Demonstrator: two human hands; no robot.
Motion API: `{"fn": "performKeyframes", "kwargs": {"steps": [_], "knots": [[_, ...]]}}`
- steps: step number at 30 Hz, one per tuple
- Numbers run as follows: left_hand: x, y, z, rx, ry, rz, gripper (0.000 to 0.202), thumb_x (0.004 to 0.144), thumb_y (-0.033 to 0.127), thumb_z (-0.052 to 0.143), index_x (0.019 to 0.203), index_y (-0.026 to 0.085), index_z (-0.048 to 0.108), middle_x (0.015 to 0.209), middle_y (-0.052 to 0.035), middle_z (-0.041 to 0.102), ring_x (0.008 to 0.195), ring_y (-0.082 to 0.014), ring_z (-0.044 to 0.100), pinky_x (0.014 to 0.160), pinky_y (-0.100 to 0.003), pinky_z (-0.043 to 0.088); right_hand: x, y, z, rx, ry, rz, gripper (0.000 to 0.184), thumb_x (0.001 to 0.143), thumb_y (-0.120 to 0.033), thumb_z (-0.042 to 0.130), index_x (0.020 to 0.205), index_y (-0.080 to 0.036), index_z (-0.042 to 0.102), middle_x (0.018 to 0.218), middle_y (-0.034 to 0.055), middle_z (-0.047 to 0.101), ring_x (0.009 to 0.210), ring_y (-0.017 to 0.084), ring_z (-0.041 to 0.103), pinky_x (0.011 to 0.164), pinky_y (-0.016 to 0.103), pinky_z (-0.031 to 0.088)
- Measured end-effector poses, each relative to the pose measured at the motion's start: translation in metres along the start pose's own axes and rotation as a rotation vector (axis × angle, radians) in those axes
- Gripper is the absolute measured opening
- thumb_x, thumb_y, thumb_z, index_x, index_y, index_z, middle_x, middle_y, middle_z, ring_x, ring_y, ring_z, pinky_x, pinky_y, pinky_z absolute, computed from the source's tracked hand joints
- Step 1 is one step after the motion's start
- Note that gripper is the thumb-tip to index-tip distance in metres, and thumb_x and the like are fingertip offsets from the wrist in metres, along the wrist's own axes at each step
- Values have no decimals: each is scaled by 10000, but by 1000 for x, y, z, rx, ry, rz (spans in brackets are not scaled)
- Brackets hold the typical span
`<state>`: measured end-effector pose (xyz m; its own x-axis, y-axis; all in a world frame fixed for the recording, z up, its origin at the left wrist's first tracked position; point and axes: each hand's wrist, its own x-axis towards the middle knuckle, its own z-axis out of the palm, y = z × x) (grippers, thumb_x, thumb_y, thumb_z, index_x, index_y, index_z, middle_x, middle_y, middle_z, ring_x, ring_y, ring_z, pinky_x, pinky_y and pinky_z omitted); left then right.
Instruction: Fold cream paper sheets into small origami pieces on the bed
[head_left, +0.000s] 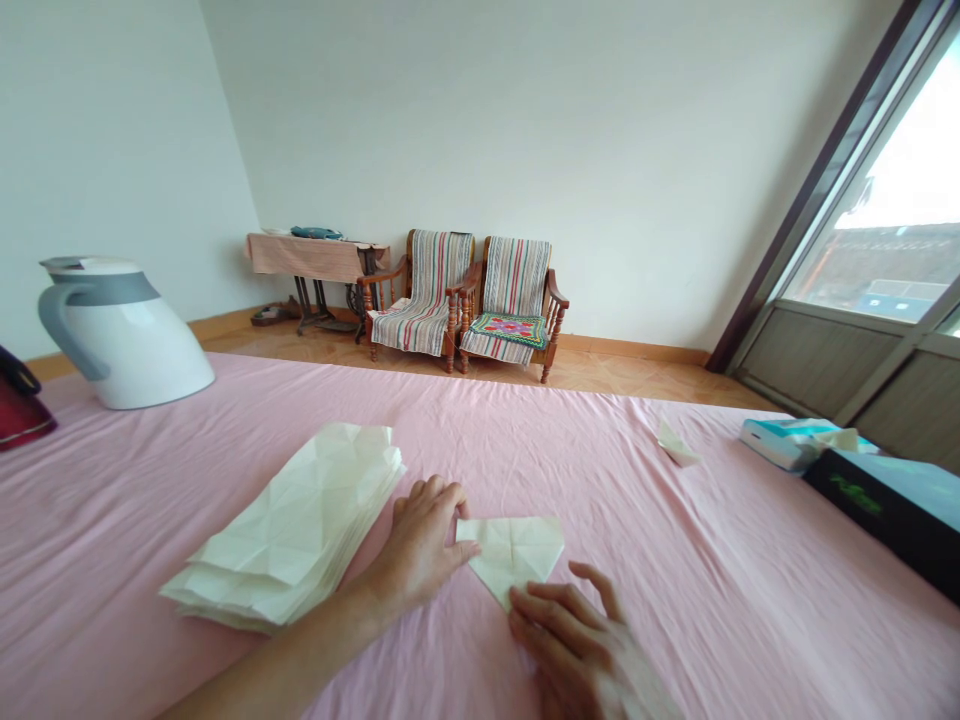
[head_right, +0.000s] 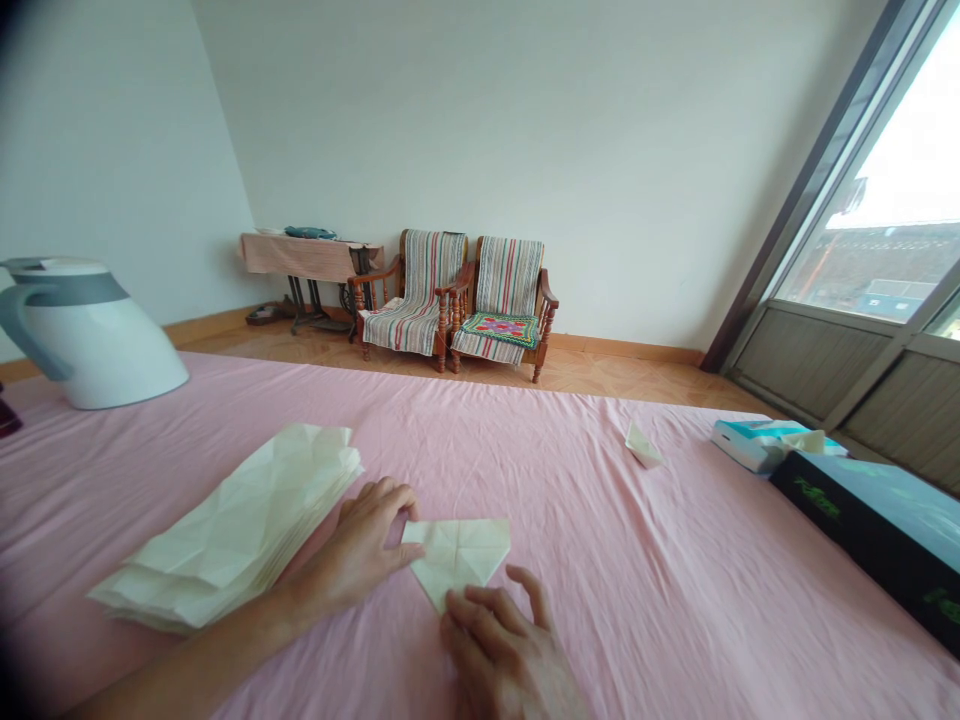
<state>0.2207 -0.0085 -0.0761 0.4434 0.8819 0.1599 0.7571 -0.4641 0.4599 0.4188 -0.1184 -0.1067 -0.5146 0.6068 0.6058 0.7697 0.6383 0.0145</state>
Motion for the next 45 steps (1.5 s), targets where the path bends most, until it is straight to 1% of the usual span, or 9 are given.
{"fn": "performKeyframes", "kwargs": {"steps": [5, 8, 13, 17, 25, 31, 35, 40, 45], "knots": [[-1, -1, -1, 9, 62, 57, 179, 777, 60, 577, 886, 201, 558, 970, -27, 570, 972, -223, 498, 833, -348, 363, 2, 1, -7, -11, -48, -39, 314, 845, -73, 479, 1079, -225, 622, 1105, -8, 704, 981, 148, 641, 1017, 341, 288], [-9, 5, 0, -29, 143, 260, 232, 846, 14, 466, 937, 196, 578, 998, -51, 568, 979, -220, 491, 873, -362, 373, 3, 0, -5, 6, -18, -5, 308, 832, -74, 490, 1063, -228, 624, 1084, -12, 711, 967, 148, 643, 1038, 348, 255], [-28, 19, 1, -89, -39, 593, 231, 942, 77, 420, 1019, 189, 606, 947, -48, 598, 924, -205, 513, 855, -338, 415, 6, 0, -10, -45, -51, -29, 387, 782, -34, 511, 1095, -235, 614, 1083, -38, 711, 970, 118, 642, 1048, 306, 224], [-34, 17, 4, -26, -170, 584, 245, 927, 79, 488, 1105, 214, 589, 1034, -33, 585, 968, -196, 509, 918, -339, 393, 5, -1, -11, -68, -46, -41, 383, 794, -40, 504, 1105, -236, 612, 1115, -36, 699, 987, 120, 634, 1046, 305, 217], [-29, 11, 3, 52, -223, 608, 297, 944, 120, 491, 1189, 277, 552, 1043, -21, 550, 974, -208, 477, 906, -338, 382, -3, -7, 13, 81, 108, 103, 222, 798, -107, 544, 927, -266, 630, 881, -48, 705, 782, 136, 639, 1020, 335, 255], [-30, 11, 2, 91, -237, 615, 412, 940, 94, 489, 1299, 297, 485, 1060, -21, 550, 985, -210, 473, 929, -348, 375, 1, 1, -10, 221, -5, 141, 267, 715, -43, 501, 840, -252, 611, 764, -27, 668, 715, 138, 625, 923, 341, 388], [-30, 10, 3, 96, -235, 617, 429, 938, 89, 489, 1310, 304, 480, 1071, -20, 549, 995, -212, 472, 937, -356, 375, 4, 4, -15, 246, 7, 164, 294, 686, -58, 488, 891, -222, 620, 853, 24, 678, 766, 173, 613, 774, 318, 443], [-29, 10, 4, 102, -230, 617, 411, 946, 105, 489, 1304, 307, 482, 1068, -15, 552, 994, -211, 473, 922, -353, 382, 0, 0, 12, 215, 176, 107, 397, 712, -53, 425, 1010, -231, 619, 938, 25, 705, 819, 183, 618, 841, 365, 395], [-30, 11, 3, 129, -224, 615, 376, 940, 117, 506, 1272, 292, 502, 1063, -16, 557, 991, -213, 480, 928, -362, 382, -8, -3, 35, 163, 198, 76, 344, 753, -54, 450, 995, -238, 612, 901, 8, 712, 785, 172, 625, 873, 389, 372]]}}
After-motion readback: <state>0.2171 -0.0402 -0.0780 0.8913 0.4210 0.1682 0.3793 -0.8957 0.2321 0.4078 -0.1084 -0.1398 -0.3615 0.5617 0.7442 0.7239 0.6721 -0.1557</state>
